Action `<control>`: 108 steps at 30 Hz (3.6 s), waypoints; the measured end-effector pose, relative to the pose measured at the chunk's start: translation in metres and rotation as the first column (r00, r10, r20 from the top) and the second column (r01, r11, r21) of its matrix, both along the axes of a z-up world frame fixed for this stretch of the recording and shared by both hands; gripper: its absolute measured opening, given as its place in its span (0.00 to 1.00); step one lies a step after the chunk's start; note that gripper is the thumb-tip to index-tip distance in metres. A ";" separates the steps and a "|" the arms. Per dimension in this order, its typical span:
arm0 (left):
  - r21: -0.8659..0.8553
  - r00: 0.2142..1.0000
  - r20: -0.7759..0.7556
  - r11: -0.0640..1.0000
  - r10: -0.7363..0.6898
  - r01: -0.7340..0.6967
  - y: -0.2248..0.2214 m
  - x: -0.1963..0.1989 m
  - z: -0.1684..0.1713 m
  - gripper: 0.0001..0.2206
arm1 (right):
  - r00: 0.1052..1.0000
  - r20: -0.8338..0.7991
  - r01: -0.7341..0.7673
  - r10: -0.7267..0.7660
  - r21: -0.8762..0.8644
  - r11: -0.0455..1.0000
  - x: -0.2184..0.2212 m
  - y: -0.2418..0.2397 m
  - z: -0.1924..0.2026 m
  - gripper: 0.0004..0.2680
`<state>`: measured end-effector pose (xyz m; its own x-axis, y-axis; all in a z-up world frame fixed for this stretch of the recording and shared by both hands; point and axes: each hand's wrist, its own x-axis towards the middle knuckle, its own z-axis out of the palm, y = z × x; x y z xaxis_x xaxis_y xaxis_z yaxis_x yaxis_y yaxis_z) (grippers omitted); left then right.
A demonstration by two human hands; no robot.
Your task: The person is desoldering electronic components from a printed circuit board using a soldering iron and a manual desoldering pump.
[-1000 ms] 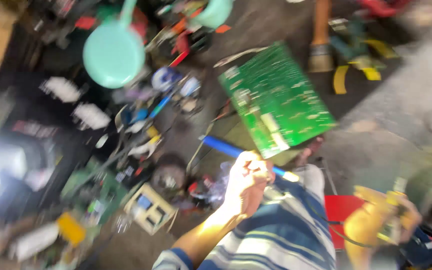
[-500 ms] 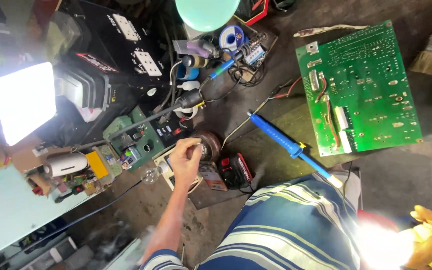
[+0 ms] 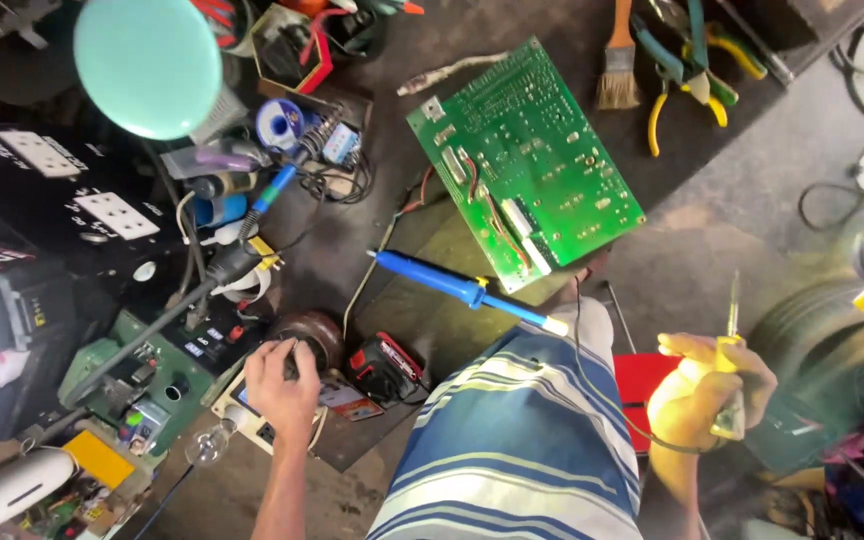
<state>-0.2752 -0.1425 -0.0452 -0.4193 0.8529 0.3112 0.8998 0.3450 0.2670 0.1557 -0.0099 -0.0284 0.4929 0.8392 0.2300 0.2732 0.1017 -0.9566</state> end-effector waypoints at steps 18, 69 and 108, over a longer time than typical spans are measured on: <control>-0.190 0.578 0.126 0.552 -0.806 0.812 0.127 0.117 -0.073 0.13 | 0.925 -0.204 -0.347 0.322 -0.101 0.932 -0.037 0.047 -0.011 0.07; 0.535 -0.145 0.845 0.805 -0.515 0.258 0.116 0.159 0.063 0.18 | 0.838 0.140 -0.526 0.527 -0.044 0.849 -0.059 0.043 -0.006 0.06; 0.502 -0.066 0.863 0.834 -0.501 0.230 0.119 0.153 0.052 0.18 | 0.788 0.428 -0.487 0.442 -0.005 0.873 -0.074 0.044 -0.008 0.05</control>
